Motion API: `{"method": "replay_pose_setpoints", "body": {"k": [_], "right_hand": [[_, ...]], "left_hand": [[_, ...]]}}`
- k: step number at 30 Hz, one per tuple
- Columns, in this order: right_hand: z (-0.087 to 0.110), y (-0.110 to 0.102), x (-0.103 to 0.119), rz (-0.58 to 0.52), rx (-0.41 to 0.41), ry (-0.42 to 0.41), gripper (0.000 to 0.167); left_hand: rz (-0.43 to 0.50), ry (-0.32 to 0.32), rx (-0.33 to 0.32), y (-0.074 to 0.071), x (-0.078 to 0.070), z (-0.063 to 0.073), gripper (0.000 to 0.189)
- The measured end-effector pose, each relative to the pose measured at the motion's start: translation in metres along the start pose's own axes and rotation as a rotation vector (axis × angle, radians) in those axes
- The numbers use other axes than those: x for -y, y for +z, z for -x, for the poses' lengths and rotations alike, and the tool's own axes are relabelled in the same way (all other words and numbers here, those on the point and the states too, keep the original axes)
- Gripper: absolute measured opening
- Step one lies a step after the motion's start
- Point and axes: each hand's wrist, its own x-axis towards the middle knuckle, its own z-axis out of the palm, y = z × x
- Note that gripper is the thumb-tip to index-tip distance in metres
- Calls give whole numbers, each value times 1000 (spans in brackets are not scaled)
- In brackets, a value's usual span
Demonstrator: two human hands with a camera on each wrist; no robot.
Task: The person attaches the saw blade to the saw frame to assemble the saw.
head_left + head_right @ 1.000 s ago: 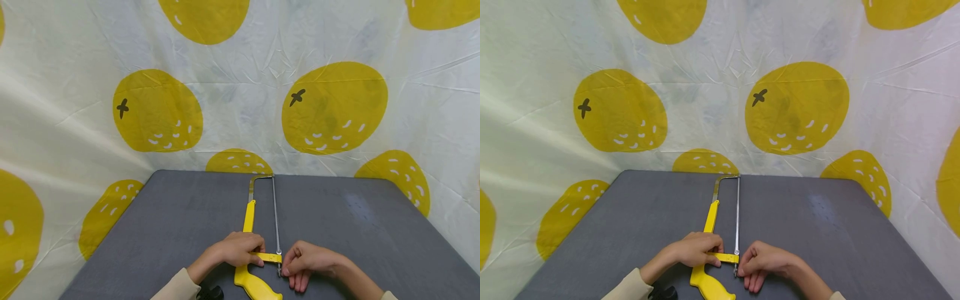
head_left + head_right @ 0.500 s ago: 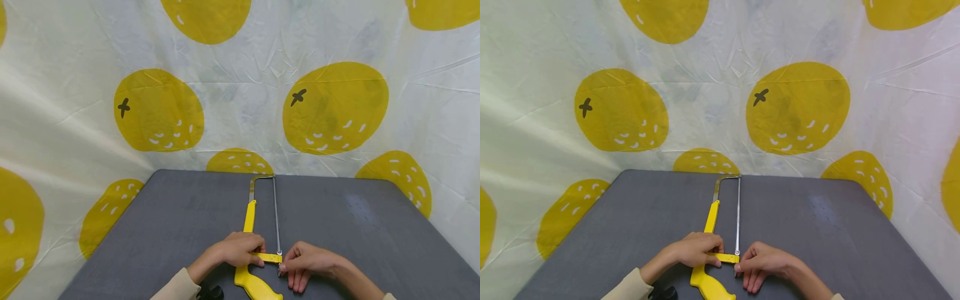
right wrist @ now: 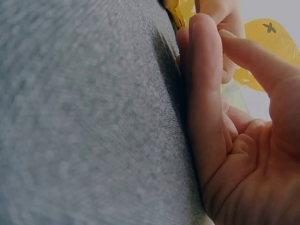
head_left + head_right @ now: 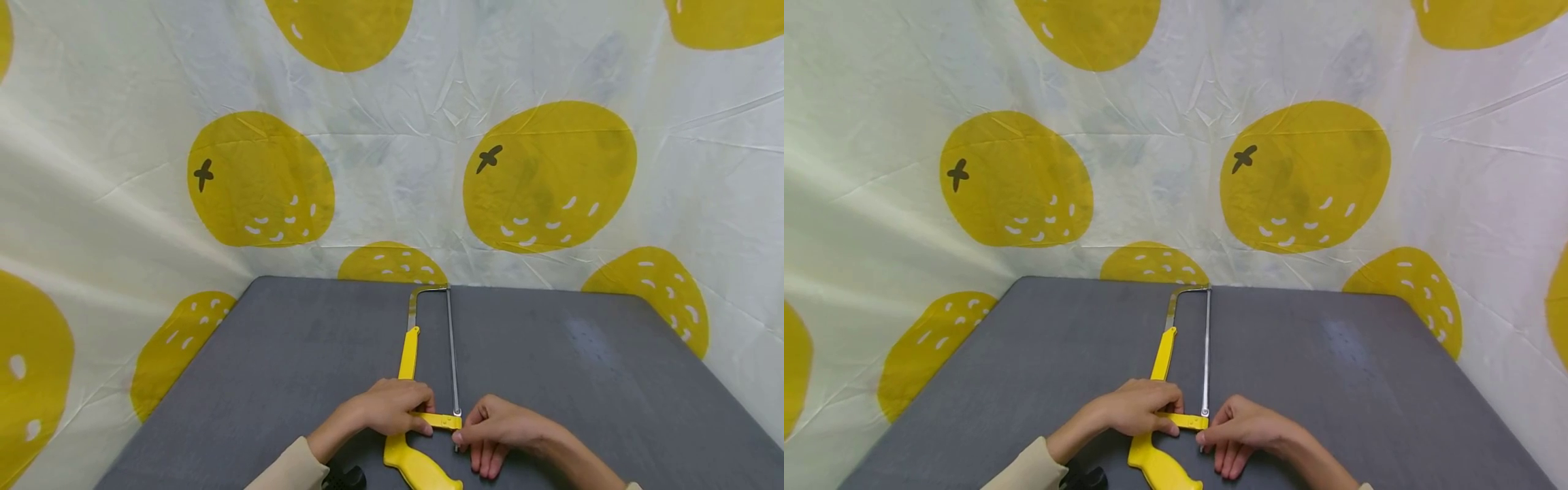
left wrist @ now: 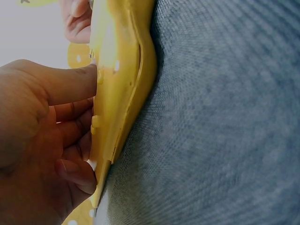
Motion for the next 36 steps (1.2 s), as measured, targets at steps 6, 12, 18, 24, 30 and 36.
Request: {"method": "replay_pose_setpoints", "body": {"k": [6,12,18,24,30,36], "right_hand": [[0,-3,-1,5,20,-21,27],[0,-7,-1,3,48,-36,27],[1,-8,-2,-4,68,-43,28],[1,-11,-2,-14,84,-42,25],[0,-13,-1,-8,85,-45,26],[1,-9,-2,-5,74,-39,27]], "left_hand": [[1,-5,4,-2,-1,-1,15],[18,-8,7,-4,-2,-2,14],[17,-4,13,-3,-2,-3,15],[22,-5,8,-4,-4,-3,14],[23,-14,0,-6,-6,-2,14],[20,-16,13,-5,-5,-2,14]]}}
